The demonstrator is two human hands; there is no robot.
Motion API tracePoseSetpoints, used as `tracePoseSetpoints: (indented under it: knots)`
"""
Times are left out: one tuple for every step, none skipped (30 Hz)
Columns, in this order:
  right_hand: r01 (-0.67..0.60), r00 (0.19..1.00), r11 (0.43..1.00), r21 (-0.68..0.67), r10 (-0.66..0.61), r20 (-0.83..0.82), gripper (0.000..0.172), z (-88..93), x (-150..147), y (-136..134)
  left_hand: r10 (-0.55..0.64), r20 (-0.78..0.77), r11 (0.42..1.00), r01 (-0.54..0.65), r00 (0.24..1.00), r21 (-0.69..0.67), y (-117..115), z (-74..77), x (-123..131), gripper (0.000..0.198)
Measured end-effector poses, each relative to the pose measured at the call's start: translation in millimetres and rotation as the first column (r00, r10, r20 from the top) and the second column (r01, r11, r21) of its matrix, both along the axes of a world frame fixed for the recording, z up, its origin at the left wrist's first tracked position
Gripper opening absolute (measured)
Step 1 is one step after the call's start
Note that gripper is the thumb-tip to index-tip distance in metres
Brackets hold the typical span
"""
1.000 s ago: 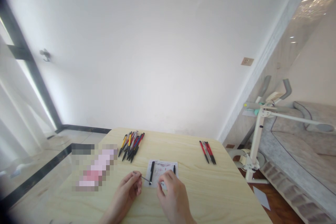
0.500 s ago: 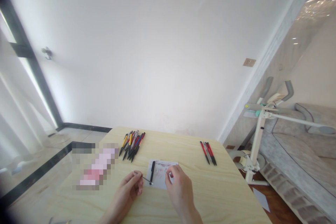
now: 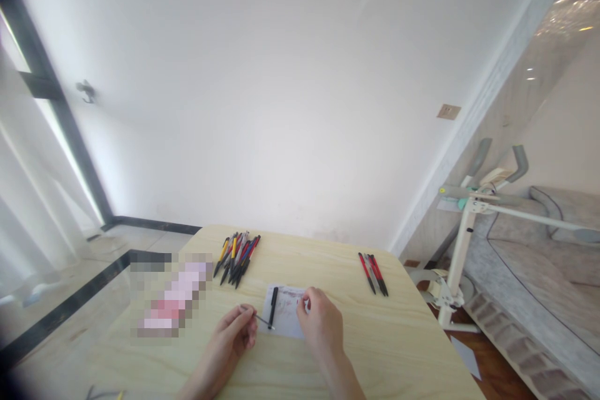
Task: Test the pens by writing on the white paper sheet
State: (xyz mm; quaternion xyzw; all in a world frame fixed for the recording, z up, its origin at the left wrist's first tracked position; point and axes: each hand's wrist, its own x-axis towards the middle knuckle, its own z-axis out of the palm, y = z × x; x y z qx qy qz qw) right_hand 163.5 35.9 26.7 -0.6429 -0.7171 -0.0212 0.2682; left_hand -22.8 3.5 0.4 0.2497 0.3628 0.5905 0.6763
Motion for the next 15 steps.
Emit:
tracePoseSetpoints:
  knots:
    - [0.010, 1.000, 1.000, -0.003, -0.010, 0.022, 0.009, -0.8, -0.5, 0.8, 0.001, -0.002, 1.000, -0.001, 1.000, 0.002, -0.3, 0.3, 0.0, 0.024]
    - [0.018, 0.999, 1.000, -0.007, -0.018, 0.044, 0.009, -1.5, -1.0, 1.5, 0.001, -0.001, 1.000, -0.001, 1.000, 0.008, -0.5, 0.4, 0.0, 0.024]
    - [0.027, 0.997, 1.000, -0.009, -0.026, 0.066, 0.009, -2.1, -1.5, 2.2, 0.000, 0.002, 1.000, 0.000, 1.000, 0.015, -0.8, 0.4, 0.1, 0.023]
    - [0.033, 0.996, 0.999, -0.012, -0.032, 0.087, 0.009, -2.6, -2.0, 2.9, 0.000, 0.007, 1.000, 0.000, 1.000, 0.023, -1.1, 0.1, 0.1, 0.023]
    - [0.040, 0.993, 0.999, -0.014, -0.038, 0.108, 0.009, -2.8, -2.4, 3.5, -0.003, 0.012, 1.000, 0.003, 1.000, 0.030, -1.3, -0.3, 0.1, 0.022]
    - [0.045, 0.991, 0.999, -0.015, -0.042, 0.127, 0.008, -2.9, -2.8, 4.2, -0.005, 0.017, 0.999, 0.005, 1.000, 0.033, -1.4, -0.8, 0.1, 0.022]
    - [0.049, 0.988, 0.999, -0.017, -0.046, 0.144, 0.008, -2.9, -3.0, 4.8, -0.007, 0.021, 0.999, 0.006, 1.000, 0.035, -1.4, -1.4, 0.1, 0.021]
    - [0.051, 0.986, 0.998, -0.019, -0.048, 0.160, 0.008, -2.7, -3.1, 5.3, -0.009, 0.025, 0.999, 0.008, 1.000, 0.036, -1.3, -2.0, 0.0, 0.021]
    - [0.052, 0.984, 0.998, -0.021, -0.048, 0.174, 0.008, -2.5, -3.2, 5.8, -0.010, 0.027, 0.999, 0.009, 1.000, 0.036, -1.2, -2.6, -0.1, 0.021]
    - [0.052, 0.981, 0.998, -0.024, -0.046, 0.186, 0.008, -2.3, -3.4, 6.2, -0.012, 0.029, 0.999, 0.011, 1.000, 0.037, -1.1, -3.1, -0.2, 0.021]
    - [0.053, 0.980, 0.998, -0.028, -0.046, 0.196, 0.008, -2.1, -3.5, 6.5, -0.012, 0.030, 0.999, 0.010, 0.999, 0.040, -1.1, -3.6, -0.3, 0.020]
    - [0.053, 0.978, 0.998, -0.032, -0.045, 0.205, 0.009, -2.1, -3.8, 6.8, -0.012, 0.033, 0.999, 0.011, 0.999, 0.045, -1.1, -4.0, -0.4, 0.020]
    - [0.054, 0.976, 0.998, -0.036, -0.046, 0.212, 0.009, -2.3, -4.2, 6.9, -0.012, 0.035, 0.999, 0.010, 0.999, 0.051, -1.3, -4.3, -0.6, 0.019]
    - [0.056, 0.975, 0.998, -0.040, -0.046, 0.219, 0.009, -2.6, -4.7, 7.0, -0.013, 0.037, 0.998, 0.011, 0.999, 0.056, -1.5, -4.5, -0.6, 0.019]
    - [0.057, 0.973, 0.997, -0.044, -0.046, 0.226, 0.009, -2.9, -5.2, 7.0, -0.013, 0.038, 0.998, 0.011, 0.999, 0.060, -1.7, -4.6, -0.7, 0.018]
